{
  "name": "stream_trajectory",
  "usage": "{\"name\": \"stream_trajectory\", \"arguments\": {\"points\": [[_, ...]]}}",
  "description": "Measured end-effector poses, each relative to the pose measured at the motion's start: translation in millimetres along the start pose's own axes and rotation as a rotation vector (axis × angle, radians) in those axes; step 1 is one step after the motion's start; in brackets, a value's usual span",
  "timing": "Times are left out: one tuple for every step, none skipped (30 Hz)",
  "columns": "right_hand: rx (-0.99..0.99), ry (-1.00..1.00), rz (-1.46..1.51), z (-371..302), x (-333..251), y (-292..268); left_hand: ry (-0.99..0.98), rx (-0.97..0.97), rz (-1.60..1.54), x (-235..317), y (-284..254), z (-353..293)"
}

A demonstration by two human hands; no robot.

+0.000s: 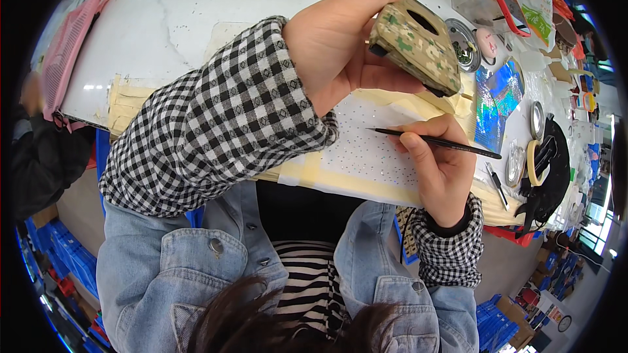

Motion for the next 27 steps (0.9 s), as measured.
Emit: {"name": "stream_trajectory", "arguments": {"points": [[-0.002,-0.005,-0.001,0.2,-0.1,-0.1,0.001,0.002,0.002,0.2,0.1,-0.1],[-0.004,-0.004,-0.007,0.1,-0.7,-0.3,0.003,0.003,0.004,0.5,0.4,-0.4],[-0.004,-0.002,-0.014,0.0,-1.1,-0.3,0.004,0.002,0.005,0.4,0.2,-0.3],[-0.004,0.000,-0.020,0.0,-1.5,-0.2,0.005,0.001,0.006,0.3,0.0,-0.3],[-0.004,-0.003,-0.021,0.3,-1.8,0.1,0.004,0.001,0.006,0.2,-0.2,-0.2],[-0.003,-0.006,-0.023,0.6,-2.2,0.7,0.003,0.001,0.005,0.2,-0.4,0.0],[-0.003,-0.009,-0.025,0.8,-2.5,0.9,0.002,0.001,0.004,0.2,-0.5,0.1],[-0.005,-0.007,-0.028,0.8,-2.5,0.7,0.004,-0.003,0.002,0.4,-0.5,0.0],[-0.007,-0.004,-0.031,0.7,-2.2,0.1,0.005,-0.008,-0.001,0.3,-0.6,0.2],[-0.008,-0.002,-0.034,0.6,-2.1,-0.2,0.006,-0.013,-0.004,0.2,-0.7,0.4],[-0.006,0.005,-0.025,0.6,-2.4,0.1,0.005,-0.015,-0.008,0.1,-0.9,0.5],[-0.002,0.011,-0.016,0.3,-2.8,0.6,0.004,-0.018,-0.013,-0.6,-1.3,0.9],[0.002,0.017,-0.007,0.2,-2.9,0.8,0.003,-0.021,-0.017,-1.0,-1.6,1.2],[0.003,0.013,-0.016,0.0,-2.5,0.5,0.003,-0.022,-0.016,-1.3,-1.7,1.4],[0.002,0.009,-0.025,0.1,-2.0,-0.1,0.004,-0.021,-0.015,-1.2,-1.6,1.4],[0.001,0.004,-0.033,0.1,-1.6,-0.7,0.005,-0.020,-0.014,-1.2,-1.6,1.4],[0.004,0.005,-0.037,-0.1,-1.2,-1.3,0.006,-0.016,-0.011,-1.0,-1.2,1.3],[0.005,0.005,-0.039,-0.2,-0.8,-1.4,0.007,-0.010,-0.007,-0.2,-0.5,0.3],[0.006,0.005,-0.042,-0.3,-0.6,-1.4,0.009,-0.004,-0.003,0.4,-0.1,-0.4],[0.010,0.004,-0.037,-0.3,-1.0,-0.9,0.009,-0.002,0.001,0.7,-0.2,-0.9],[0.016,0.003,-0.034,-0.5,-1.0,-0.5,0.010,-0.003,0.004,0.5,-0.8,-0.9],[0.023,0.002,-0.030,-0.8,-1.0,-0.1,0.010,-0.004,0.008,0.2,-1.5,-0.8],[0.027,0.002,-0.036,-1.3,-0.8,-0.2,0.009,-0.005,0.004,-0.4,-2.8,0.1],[0.031,-0.001,-0.041,-1.5,-1.5,-0.8,0.011,-0.006,0.001,-0.3,-4.2,1.5],[0.035,-0.004,-0.046,-2.1,-2.4,-1.4,0.013,-0.008,-0.001,-0.5,-4.8,1.9],[0.038,-0.004,-0.025,-3.2,-3.6,-2.0,0.014,0.000,-0.001,-1.1,-5.2,0.9],[0.048,-0.011,-0.009,-2.7,-5.6,-4.1,0.019,-0.003,0.001,0.8,-4.3,2.8]]}}
Point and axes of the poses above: each hand's wrist, its own z-axis towards the middle knuckle, its own y-axis out of the palm, x = y × z, the point moved 1 cm from there along z, towards the middle knuckle, and after that the axes turned 4 degrees about z, right-handed, at the moved point
